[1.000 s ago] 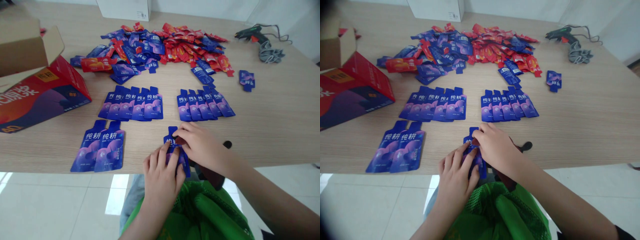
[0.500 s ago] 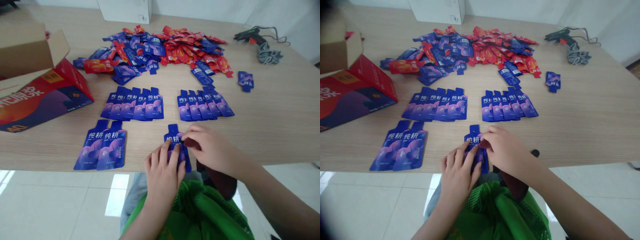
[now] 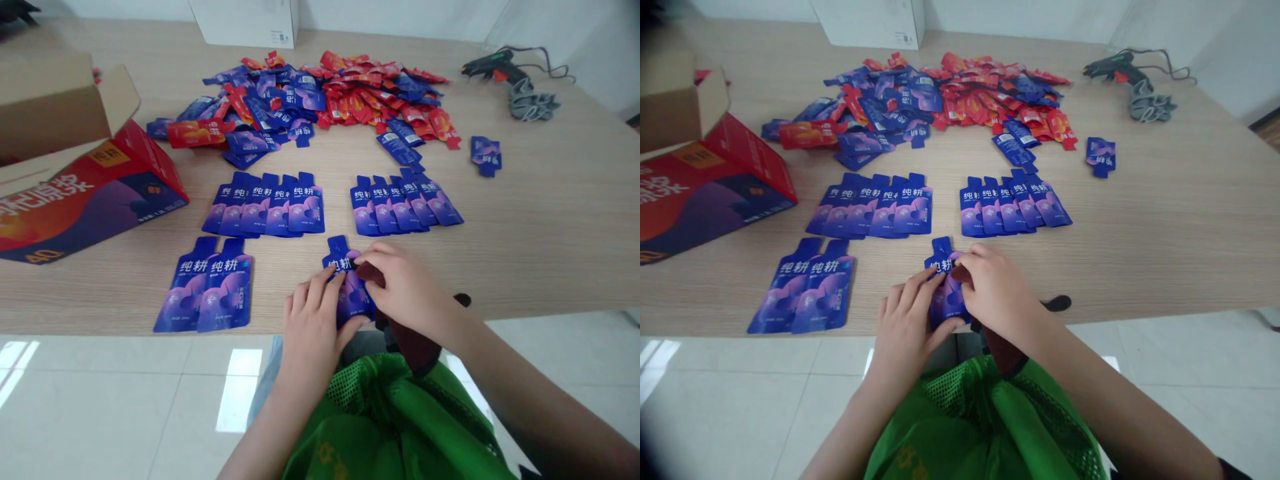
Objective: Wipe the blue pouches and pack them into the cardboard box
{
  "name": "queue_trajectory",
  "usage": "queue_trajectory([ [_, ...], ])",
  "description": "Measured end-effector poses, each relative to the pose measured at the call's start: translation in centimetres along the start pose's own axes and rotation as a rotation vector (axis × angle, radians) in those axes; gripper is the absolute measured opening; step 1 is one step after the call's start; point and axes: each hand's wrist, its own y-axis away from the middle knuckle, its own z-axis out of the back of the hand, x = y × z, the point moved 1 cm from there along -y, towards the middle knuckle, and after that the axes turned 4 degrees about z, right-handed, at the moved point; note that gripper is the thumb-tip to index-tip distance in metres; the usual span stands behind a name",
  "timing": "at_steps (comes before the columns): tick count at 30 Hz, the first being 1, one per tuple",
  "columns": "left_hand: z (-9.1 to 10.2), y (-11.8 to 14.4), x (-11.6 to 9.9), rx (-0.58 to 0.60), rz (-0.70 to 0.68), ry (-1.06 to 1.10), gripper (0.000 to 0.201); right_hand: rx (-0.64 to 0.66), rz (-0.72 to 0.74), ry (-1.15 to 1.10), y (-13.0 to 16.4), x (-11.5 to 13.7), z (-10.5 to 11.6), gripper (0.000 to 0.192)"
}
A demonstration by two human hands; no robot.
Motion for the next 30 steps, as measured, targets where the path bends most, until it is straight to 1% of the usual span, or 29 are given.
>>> queue_trajectory([
  [2,-0.1,0.0,-0.3,-0.017,0.021,-0.002,0.064,0.044,0.001,-0.037,1.4,0.2,-0.1,0.025],
  [5,0.0,-0.1,-0.6,0.004,0.034,0.013,0.061,0.152,-0.005,-0.094,3.6,0.3,0.4,0.025],
  [7,0.2,-0.2,-0.6,0.011,0.039,0.023,0.06,0.201,0.001,-0.104,3.8,0.3,1.2,0.025],
  [8,0.2,-0.2,-0.6,0.006,0.044,0.023,0.06,0.196,0.009,-0.095,3.5,0.2,1.6,0.024],
  [9,0.3,-0.2,-0.5,0.003,0.05,0.023,0.061,0.16,0.014,-0.074,2.9,0.1,1.9,0.023],
  [11,0.3,-0.2,-0.5,0.004,0.054,0.025,0.061,0.04,0.01,-0.019,1.2,0.0,2.3,0.019],
  [13,0.2,-0.2,-0.5,0.014,0.053,0.031,0.062,-0.041,-0.005,0.013,-0.3,-0.1,1.9,0.02],
  [14,0.2,-0.2,-0.5,0.014,0.056,0.036,0.064,-0.051,-0.007,0.024,-0.8,-0.1,1.4,0.023],
  [16,0.1,-0.3,-0.5,-0.001,0.07,0.042,0.071,-0.041,0.009,0.048,-0.8,-0.1,0.3,0.034],
  [19,0.0,-0.3,-0.5,-0.018,0.087,0.043,0.082,-0.013,0.061,0.05,1.1,-0.1,-0.7,0.042],
  [22,0.0,-0.4,-0.6,-0.002,0.084,0.032,0.085,0.085,0.075,-0.028,3.4,-0.5,-0.2,0.04],
  [25,0.1,-0.4,-0.7,0.016,0.071,0.016,0.088,0.176,0.075,-0.099,4.0,-0.6,1.0,0.035],
  [26,0.2,-0.4,-0.6,0.023,0.072,0.016,0.09,0.171,0.08,-0.111,3.7,-0.5,1.4,0.033],
  [27,0.3,-0.5,-0.5,0.029,0.08,0.018,0.092,0.137,0.088,-0.113,3.1,-0.4,1.6,0.032],
  [30,0.8,-1.0,-0.1,0.068,0.105,0.004,0.095,-0.029,0.096,-0.091,0.6,0.3,1.7,0.034],
])
